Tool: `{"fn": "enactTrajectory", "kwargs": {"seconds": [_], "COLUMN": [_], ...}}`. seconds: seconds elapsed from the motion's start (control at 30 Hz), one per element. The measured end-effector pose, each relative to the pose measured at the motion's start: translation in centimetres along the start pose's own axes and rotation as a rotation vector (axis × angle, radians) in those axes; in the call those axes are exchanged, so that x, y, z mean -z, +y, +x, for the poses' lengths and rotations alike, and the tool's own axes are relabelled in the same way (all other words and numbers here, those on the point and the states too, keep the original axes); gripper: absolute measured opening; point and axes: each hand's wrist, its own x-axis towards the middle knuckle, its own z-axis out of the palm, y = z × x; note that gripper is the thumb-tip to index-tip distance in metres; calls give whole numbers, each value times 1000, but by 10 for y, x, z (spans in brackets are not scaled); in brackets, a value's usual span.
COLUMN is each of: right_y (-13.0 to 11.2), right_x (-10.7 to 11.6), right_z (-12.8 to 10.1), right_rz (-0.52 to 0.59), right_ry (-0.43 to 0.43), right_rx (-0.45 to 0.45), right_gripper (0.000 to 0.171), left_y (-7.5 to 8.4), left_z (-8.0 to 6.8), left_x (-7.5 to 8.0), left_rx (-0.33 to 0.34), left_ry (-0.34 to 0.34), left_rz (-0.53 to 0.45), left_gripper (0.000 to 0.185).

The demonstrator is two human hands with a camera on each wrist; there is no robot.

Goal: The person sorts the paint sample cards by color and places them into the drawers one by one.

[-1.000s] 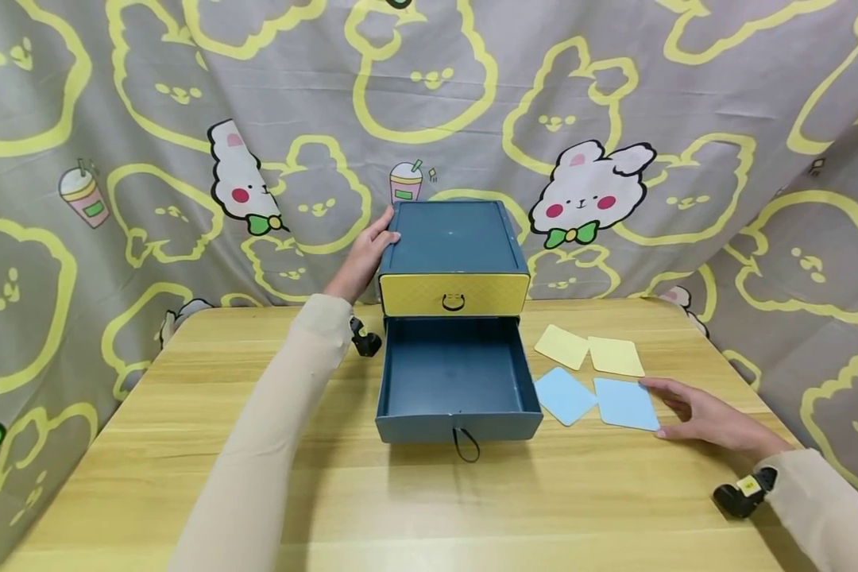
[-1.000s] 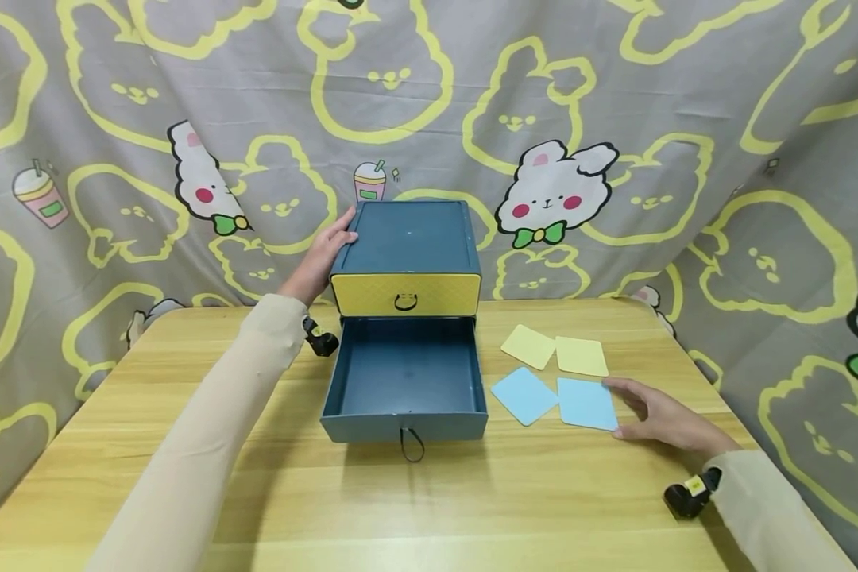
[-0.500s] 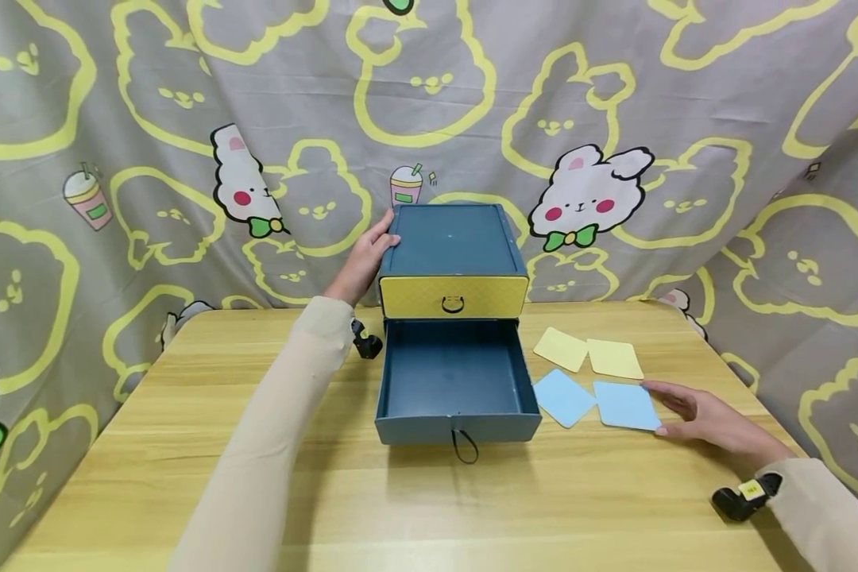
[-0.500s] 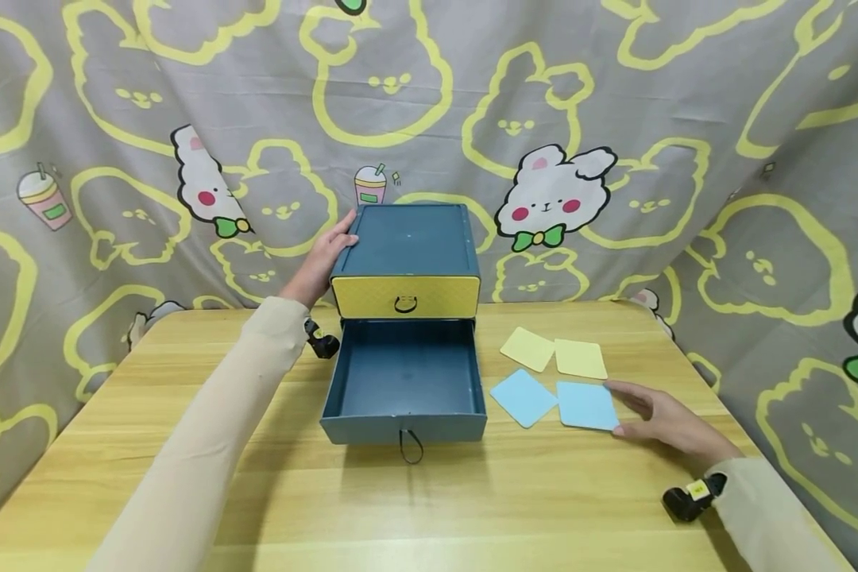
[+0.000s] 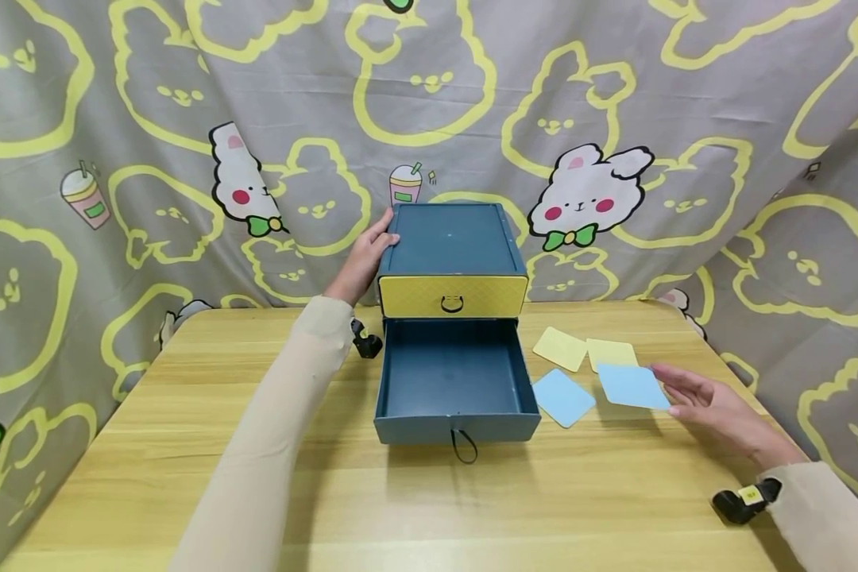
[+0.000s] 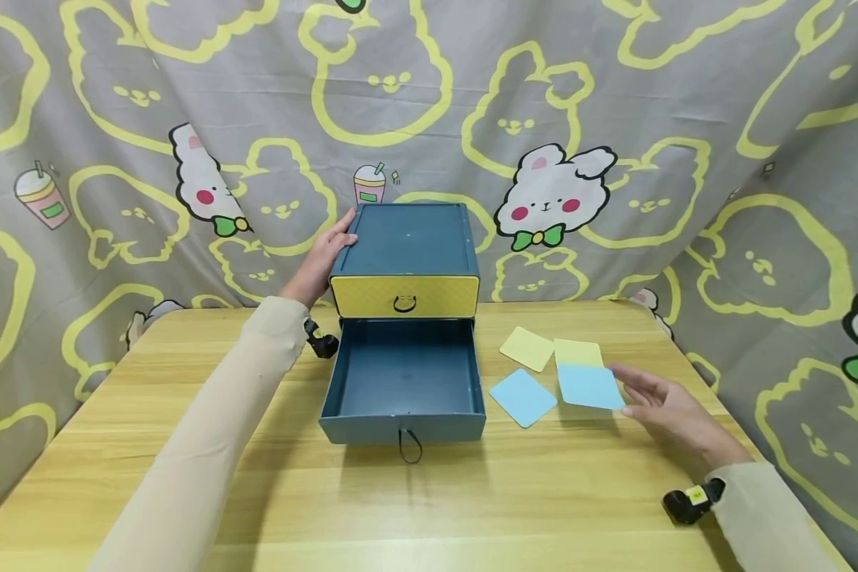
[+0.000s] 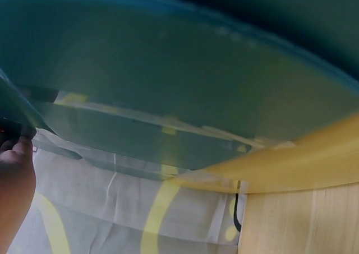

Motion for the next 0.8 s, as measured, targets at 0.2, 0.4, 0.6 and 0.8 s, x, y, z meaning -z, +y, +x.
{"fn": "enactTrajectory", "kwargs": {"seconds": [0.2,0.4,0.6,0.8], "right_y": [-14,-38,-61,-79], "right_x": [-10,-29,-59,-100], "right_z": [18,44,66,86], "right_rz": [184,250,288,336], "right_ry": [-79,-143,-118,-66], "right_rx": [68,194,282,284], "right_gripper": [59,59,59,56], "left_y": [0,0,1,1], "left_z": [-1,-2,-3,-2], "left_x": [-1,-1,-2,-2], "left_rx": [-3,-6,5,13], "left_ry": [2,7,7,0], "left_rz": [-3,7,-10,-18], "left_gripper": [65,65,65,65]}}
